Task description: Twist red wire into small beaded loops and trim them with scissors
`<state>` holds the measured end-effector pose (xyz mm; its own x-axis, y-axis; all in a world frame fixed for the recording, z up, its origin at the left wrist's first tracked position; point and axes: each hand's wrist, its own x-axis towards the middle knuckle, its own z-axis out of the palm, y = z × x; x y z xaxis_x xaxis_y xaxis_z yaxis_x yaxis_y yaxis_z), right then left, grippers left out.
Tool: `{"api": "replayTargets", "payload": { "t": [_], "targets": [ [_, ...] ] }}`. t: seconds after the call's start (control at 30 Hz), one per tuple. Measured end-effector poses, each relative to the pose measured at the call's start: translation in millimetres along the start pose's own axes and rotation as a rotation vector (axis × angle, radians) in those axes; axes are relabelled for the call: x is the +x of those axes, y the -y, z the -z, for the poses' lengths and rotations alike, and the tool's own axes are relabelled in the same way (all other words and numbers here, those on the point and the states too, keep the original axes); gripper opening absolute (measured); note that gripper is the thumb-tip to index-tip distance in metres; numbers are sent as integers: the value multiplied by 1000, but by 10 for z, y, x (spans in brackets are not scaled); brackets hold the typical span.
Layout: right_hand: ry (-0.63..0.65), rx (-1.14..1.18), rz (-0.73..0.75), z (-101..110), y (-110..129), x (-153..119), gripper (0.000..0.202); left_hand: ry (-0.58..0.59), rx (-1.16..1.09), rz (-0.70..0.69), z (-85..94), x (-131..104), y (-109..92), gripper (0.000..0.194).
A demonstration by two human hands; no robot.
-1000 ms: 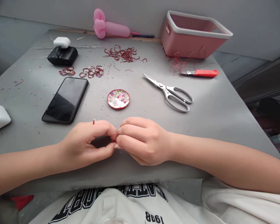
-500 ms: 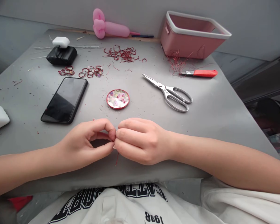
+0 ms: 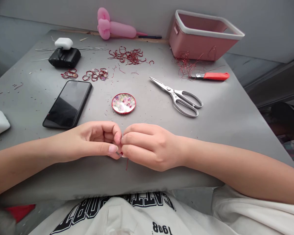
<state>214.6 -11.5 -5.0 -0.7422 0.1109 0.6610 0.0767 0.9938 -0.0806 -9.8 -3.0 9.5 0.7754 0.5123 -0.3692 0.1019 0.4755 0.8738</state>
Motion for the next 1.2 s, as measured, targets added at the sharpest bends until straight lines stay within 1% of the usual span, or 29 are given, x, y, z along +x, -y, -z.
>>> {"api": "replayTargets", "payload": {
  "t": [0.2,0.37,0.5,0.6,0.73,0.8,0.87,0.93,1.03,1.1,1.2],
  "targets": [
    [51,64,-50,-7,10,-44,13,-39,-23,34,-24,9,-19,17],
    [46,57,-42,-15,8,-34,14,-61,-60,19,-38,11,10,19],
    [53,32,-39,-25,4,-30,14,-51,-76,-9,-30,10,26,19],
    [48,15,-42,-32,1,-39,14,-58,-97,-4,-23,17,21,20],
    [29,-25,-60,-36,-10,-47,15,-113,-86,1,-24,22,15,19],
    [27,-36,-81,-32,-15,-47,15,-153,-66,-27,-27,21,16,19],
    [24,-44,-113,-26,-17,-47,14,-184,-41,-90,-32,17,17,18],
    [16,-52,-143,-19,-17,-48,14,-209,13,-182,-43,11,18,18],
    [7,-62,-167,-17,-15,-51,15,-254,161,-328,-77,-6,29,21],
    [2,-73,-180,-22,-13,-53,16,-309,284,-447,-111,-24,48,22],
    [-17,-91,-201,-34,-12,-58,16,-388,463,-665,-152,-58,82,16]
  ]
}}
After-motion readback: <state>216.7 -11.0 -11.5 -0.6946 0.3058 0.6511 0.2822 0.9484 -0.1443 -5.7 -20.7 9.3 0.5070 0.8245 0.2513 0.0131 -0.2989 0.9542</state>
